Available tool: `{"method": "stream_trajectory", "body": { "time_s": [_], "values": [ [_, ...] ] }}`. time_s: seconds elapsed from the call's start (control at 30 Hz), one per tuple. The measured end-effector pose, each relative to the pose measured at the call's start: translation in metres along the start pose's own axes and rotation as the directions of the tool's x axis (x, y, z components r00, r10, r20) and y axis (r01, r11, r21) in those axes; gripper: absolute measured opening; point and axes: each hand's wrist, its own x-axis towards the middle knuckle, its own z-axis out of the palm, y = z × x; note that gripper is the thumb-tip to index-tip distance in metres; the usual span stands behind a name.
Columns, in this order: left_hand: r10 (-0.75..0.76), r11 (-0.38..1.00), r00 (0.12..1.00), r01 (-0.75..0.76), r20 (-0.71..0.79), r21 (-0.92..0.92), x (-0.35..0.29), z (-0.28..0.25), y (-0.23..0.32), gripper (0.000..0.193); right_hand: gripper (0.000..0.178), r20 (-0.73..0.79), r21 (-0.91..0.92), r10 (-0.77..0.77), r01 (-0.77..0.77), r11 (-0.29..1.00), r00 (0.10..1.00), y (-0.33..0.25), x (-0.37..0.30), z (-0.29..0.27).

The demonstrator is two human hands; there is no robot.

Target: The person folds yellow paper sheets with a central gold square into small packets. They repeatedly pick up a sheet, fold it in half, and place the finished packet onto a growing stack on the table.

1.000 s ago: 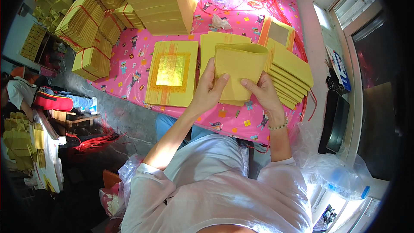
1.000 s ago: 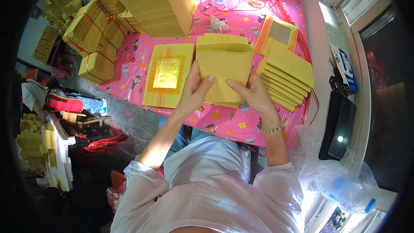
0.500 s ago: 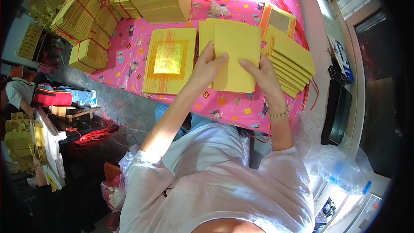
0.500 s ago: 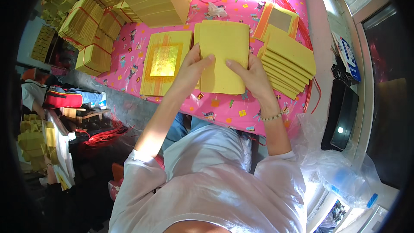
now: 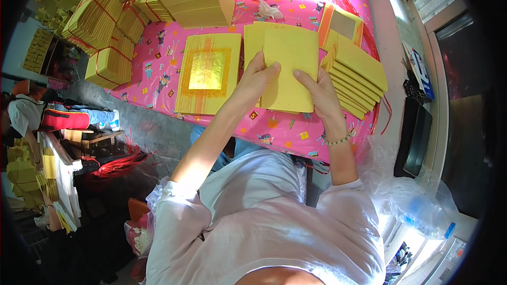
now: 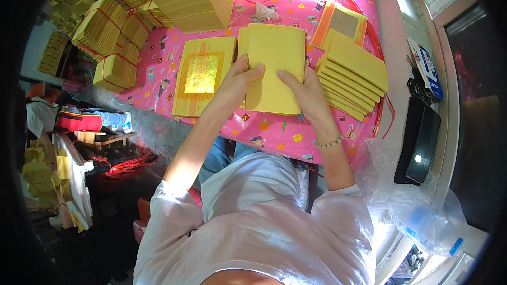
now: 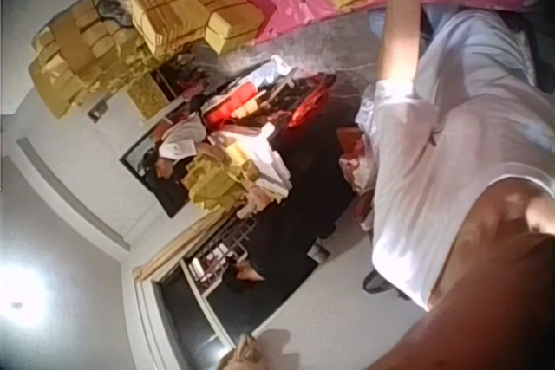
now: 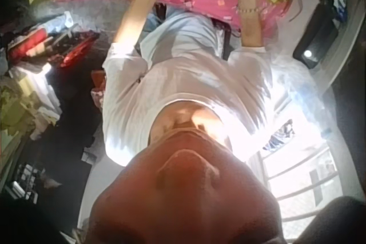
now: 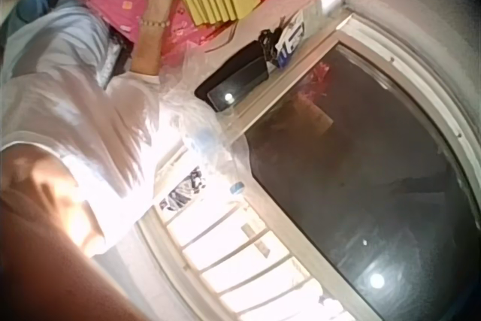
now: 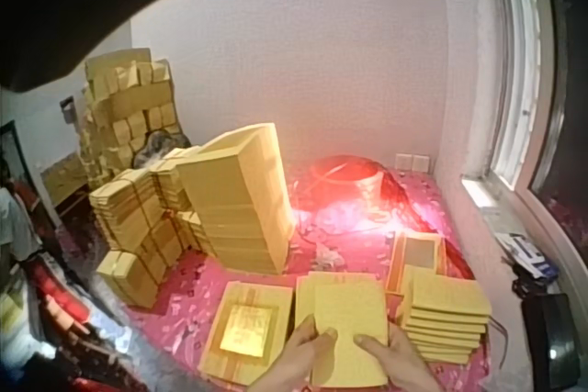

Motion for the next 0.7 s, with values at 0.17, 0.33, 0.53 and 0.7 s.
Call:
{"method": "stream_trajectory", "body": {
  "time_s": [0.17, 0.33, 0.53, 0.7],
  "values": [
    [0.062, 0.998, 0.998, -0.062, -0.006, 0.01, -0.003, 0.003, 0.002, 0.035, 0.033, -0.028, -0.006, -0.025, 0.025, 1.0, 0.999, 0.001, -0.002, 0.005],
    [0.218, 0.97, 0.975, -0.213, -0.035, 0.117, -0.006, 0.002, -0.003, 0.036, 0.035, -0.015, -0.056, 0.0, -0.001, 0.998, 1.0, 0.002, -0.001, 0.004],
    [0.232, 0.972, 0.971, -0.228, -0.067, 0.057, -0.009, 0.003, -0.006, 0.036, 0.036, -0.037, 0.043, -0.073, 0.075, 0.996, 0.997, 0.007, -0.004, 0.012],
    [0.24, 0.971, 0.968, -0.239, -0.073, 0.019, -0.013, 0.004, -0.005, 0.036, 0.035, -0.026, 0.053, -0.049, 0.05, 0.997, 0.998, 0.008, -0.006, 0.009]
  ]
}}
